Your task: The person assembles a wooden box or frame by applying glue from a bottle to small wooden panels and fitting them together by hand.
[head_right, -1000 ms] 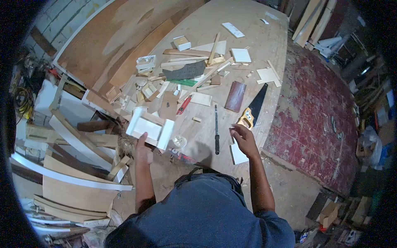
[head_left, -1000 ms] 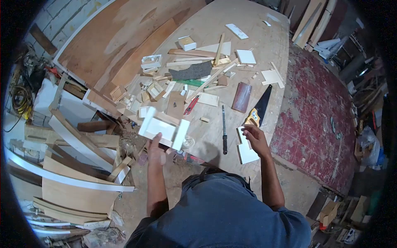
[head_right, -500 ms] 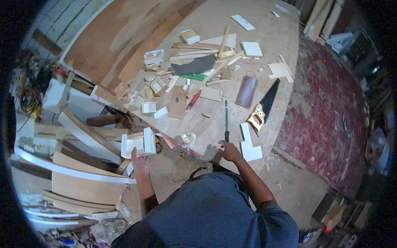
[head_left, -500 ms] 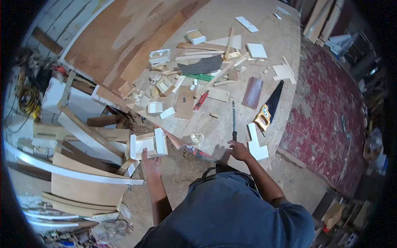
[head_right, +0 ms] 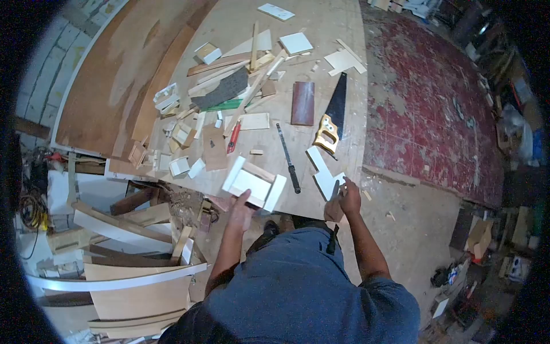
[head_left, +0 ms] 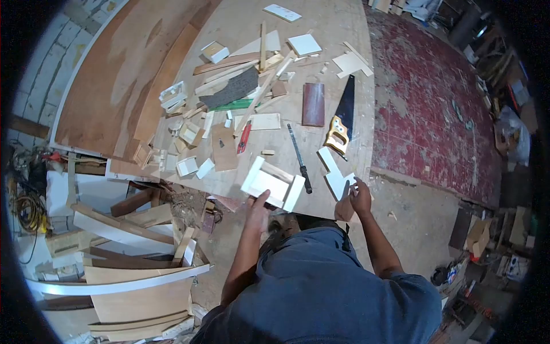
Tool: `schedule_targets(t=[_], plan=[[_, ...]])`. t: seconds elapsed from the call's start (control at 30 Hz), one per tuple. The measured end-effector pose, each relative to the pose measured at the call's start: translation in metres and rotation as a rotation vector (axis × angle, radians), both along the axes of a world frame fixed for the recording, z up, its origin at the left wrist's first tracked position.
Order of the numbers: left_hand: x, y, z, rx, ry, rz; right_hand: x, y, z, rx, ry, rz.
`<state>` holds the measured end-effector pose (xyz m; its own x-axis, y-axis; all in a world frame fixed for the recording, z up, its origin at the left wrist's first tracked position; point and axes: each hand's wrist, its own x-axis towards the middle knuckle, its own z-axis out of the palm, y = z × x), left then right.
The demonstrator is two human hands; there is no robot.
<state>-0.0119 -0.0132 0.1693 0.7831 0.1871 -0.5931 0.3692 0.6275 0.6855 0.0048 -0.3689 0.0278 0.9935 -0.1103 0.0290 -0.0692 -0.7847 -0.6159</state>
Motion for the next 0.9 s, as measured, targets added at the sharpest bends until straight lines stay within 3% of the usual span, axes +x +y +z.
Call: schedule_targets(t=[0.1, 0.23, 0.37, 0.43, 0.7, 0.9], plan=[[0.006, -0.011, -0.057, 0.013, 0.087, -0.176, -0.003, -0.001, 0.010, -0.082, 0.017, 0.001], [-0.001, -0.025, -0.082, 0.027, 0.168, -0.332, 0.001, 0.023, 0.001, -0.232, 0.132, 0.110], [-0.009, -0.028, -0.117, -0.030, 0.202, -0.373, 0.017, 0.054, 0.025, -0.285, 0.210, 0.129], [-0.010, -0.029, -0.108, 0.007, 0.239, -0.349, 0.018, 0.059, 0.016, -0.241, 0.303, 0.032], [0.007, -0.021, -0.144, -0.075, 0.251, -0.245, 0.023, 0.056, 0.015, -0.229, 0.257, 0.015], [0.057, -0.004, -0.157, 0.061, 0.168, -0.283, 0.022, 0.053, 0.008, -0.257, 0.156, 0.051]])
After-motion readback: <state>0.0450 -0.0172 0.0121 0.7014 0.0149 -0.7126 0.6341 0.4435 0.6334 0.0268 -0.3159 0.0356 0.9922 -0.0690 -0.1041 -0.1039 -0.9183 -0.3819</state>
